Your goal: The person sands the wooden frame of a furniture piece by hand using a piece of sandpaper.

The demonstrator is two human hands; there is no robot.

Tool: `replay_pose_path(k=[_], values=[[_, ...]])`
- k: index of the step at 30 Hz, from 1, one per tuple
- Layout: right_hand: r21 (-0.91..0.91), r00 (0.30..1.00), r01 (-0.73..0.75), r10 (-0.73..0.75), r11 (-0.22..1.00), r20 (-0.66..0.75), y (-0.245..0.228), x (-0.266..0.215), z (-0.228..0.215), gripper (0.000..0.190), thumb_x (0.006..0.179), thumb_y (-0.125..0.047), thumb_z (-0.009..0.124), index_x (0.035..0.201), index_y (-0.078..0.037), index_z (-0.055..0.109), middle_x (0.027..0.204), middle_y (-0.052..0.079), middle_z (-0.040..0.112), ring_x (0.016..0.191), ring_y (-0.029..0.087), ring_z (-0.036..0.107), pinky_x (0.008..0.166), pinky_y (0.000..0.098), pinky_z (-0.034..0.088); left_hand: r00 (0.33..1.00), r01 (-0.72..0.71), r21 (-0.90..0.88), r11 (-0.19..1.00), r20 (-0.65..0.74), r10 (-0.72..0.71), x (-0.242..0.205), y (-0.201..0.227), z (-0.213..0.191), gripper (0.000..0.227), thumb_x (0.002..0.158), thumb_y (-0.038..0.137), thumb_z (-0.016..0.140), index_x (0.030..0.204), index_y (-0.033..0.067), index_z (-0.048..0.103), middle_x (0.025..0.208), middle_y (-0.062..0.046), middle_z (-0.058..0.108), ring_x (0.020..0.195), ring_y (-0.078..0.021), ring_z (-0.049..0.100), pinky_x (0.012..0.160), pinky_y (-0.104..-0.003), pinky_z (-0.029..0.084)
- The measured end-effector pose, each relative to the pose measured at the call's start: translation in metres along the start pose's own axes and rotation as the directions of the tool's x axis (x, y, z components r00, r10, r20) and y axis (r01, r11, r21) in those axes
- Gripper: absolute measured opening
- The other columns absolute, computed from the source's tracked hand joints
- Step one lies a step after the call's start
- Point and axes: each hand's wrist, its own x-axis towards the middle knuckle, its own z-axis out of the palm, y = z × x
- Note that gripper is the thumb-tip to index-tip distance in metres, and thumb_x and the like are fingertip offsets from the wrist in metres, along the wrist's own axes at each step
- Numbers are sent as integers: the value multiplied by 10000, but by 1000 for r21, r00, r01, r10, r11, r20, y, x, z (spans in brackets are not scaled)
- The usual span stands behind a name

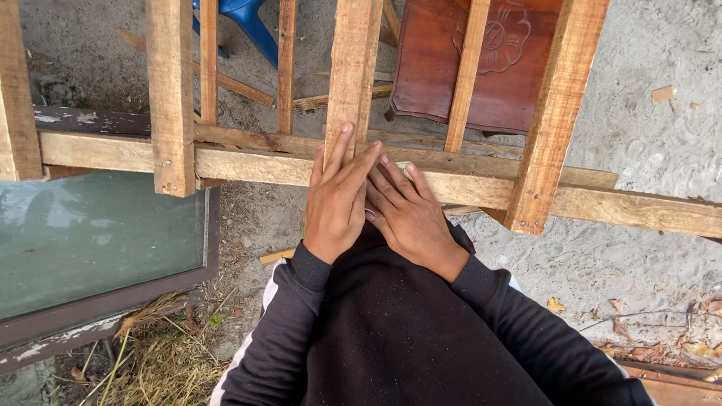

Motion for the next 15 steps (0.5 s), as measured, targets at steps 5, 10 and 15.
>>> replay_pose_path(k=[5,10,15], values=[[-5,999,-2,2,1000,-34,-7,-11,10,513,1003,-332,562,1432,-54,598,1577,104,488,1548,259,282,1266,504,107,998,-64,33,997,13,64,-3,-2,2,508,992,77,504,1496,119,542,1543,-69,578,1604,-246,233,1285,-604,186],[-49,988,-110,104,993,-112,6,-16,10,492,995,-203,560,1468,-68,568,1599,91,481,1560,241,323,1304,499,125,987,-126,60,990,106,119,4,-6,-4,649,857,20,597,1499,88,526,1568,-77,512,1588,-279,179,1266,-621,156],[-23,845,-447,414,894,-340,10,-19,-3,472,1106,-151,496,1571,-69,483,1672,120,433,1605,257,308,1327,484,150,983,-149,0,989,106,148,0,-14,-6,648,883,-51,598,1510,101,550,1592,-36,505,1614,-258,164,1301,-617,141]])
